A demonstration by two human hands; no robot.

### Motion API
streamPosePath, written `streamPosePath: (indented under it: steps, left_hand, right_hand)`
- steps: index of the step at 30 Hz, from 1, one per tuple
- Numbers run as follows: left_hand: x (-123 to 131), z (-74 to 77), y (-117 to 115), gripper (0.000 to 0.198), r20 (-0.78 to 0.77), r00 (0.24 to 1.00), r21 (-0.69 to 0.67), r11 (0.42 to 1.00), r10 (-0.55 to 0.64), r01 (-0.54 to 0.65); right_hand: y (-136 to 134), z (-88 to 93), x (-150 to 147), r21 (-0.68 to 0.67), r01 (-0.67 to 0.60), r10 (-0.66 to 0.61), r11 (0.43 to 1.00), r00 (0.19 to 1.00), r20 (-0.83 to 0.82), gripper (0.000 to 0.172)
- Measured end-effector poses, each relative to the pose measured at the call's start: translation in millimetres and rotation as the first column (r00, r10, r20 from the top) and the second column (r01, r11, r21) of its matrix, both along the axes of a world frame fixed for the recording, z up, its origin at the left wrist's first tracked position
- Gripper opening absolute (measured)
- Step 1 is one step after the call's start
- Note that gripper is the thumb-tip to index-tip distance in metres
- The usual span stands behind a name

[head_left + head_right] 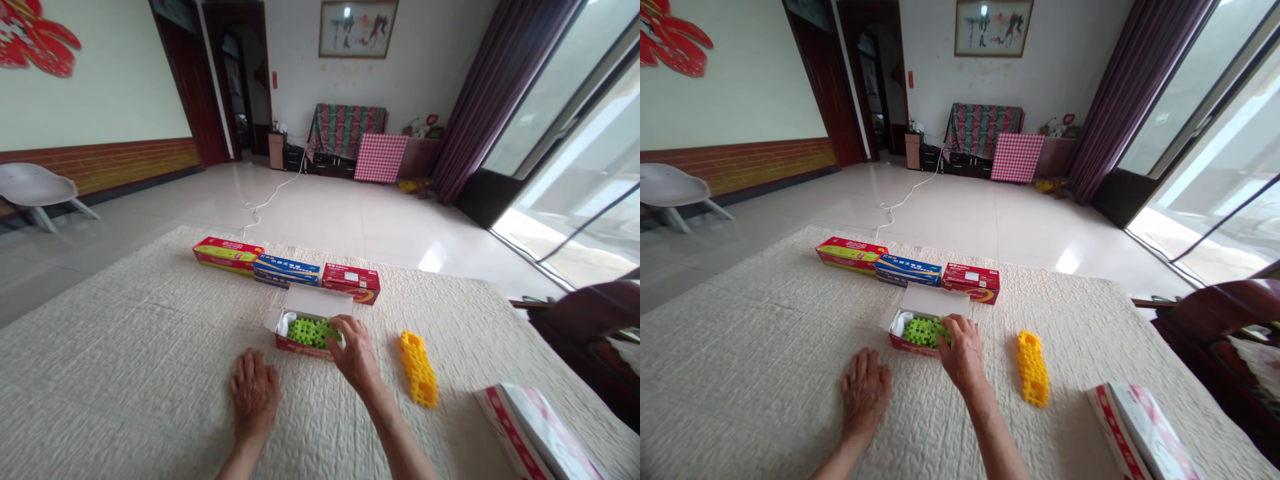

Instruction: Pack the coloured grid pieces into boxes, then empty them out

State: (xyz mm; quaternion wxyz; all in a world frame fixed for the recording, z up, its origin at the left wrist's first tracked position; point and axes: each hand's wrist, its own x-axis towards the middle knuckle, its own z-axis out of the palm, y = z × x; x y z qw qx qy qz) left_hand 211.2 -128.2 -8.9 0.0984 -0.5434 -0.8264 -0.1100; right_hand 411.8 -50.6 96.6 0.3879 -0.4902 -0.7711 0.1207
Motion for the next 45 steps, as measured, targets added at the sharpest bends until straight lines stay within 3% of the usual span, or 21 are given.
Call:
streamPosePath:
  steps: [6,11,13,16,20,25,27,30,35,38,42,45]
  left_hand:
    - [-1,0.3,1,0.046,0.03,0.999,0.009,1.0,-0.011,0.01]
    - [-1,-1.1,-1,0.044,0.21,0.977,0.115,0.993,-0.033,0.009]
    - [-4,-1.2,0,0.042,0.42,0.906,0.213,0.976,-0.061,-0.033]
    - [-14,2.2,8,0.042,0.7,0.71,0.282,0.942,-0.073,-0.182]
    - [-26,14.0,42,0.049,0.816,0.578,0.234,0.928,-0.026,-0.289]
    - [-20,27.5,83,0.042,0.899,0.415,0.228,0.958,-0.139,-0.173]
    - [-12,30.7,83,0.043,0.918,0.36,0.231,0.963,-0.168,-0.141]
    - [2,33.4,64,0.046,0.931,0.312,0.236,0.964,-0.189,-0.12]
    - [26,34.9,4,0.053,0.938,0.288,0.224,0.971,-0.193,-0.079]
    - [37,35.8,-25,0.051,0.905,0.358,0.259,0.965,-0.23,-0.034]
    - [44,38.1,-40,0.04,0.723,0.514,0.472,0.873,-0.462,0.121]
    - [46,39.5,-39,0.037,0.594,0.551,0.536,0.799,-0.586,0.273]
  right_hand:
    - [-4,-14.9,19,0.014,0.155,-0.152,0.988,0.978,-0.142,0.025]
    - [-20,-37.2,48,-0.096,0.368,-0.379,0.925,0.875,-0.301,0.036]
    - [-22,-48.5,53,-0.177,0.366,-0.406,0.914,0.847,-0.343,0.043]
    - [-22,-60.5,51,-0.262,0.283,-0.37,0.923,0.843,-0.391,0.051]
    - [-15,-65.2,41,-0.304,0.137,-0.266,0.943,0.857,-0.441,0.054]
    - [-6,-64.2,23,-0.29,0.03,-0.176,0.957,0.853,-0.492,0.056]
    - [-6,-62.3,21,-0.284,0.015,-0.161,0.959,0.85,-0.501,0.057]
    - [-20,-59.2,32,-0.294,0.041,-0.188,0.955,0.849,-0.494,0.056]
    - [-78,-64.2,69,-0.289,0.127,-0.248,0.949,0.865,-0.436,0.048]
    - [-117,-70.2,78,-0.279,0.179,-0.278,0.944,0.885,-0.373,0.044]
    - [-141,-70.5,74,-0.258,0.166,-0.246,0.952,0.916,-0.316,0.046]
    - [-135,-67.0,72,-0.27,0.16,-0.247,0.949,0.91,-0.331,0.04]
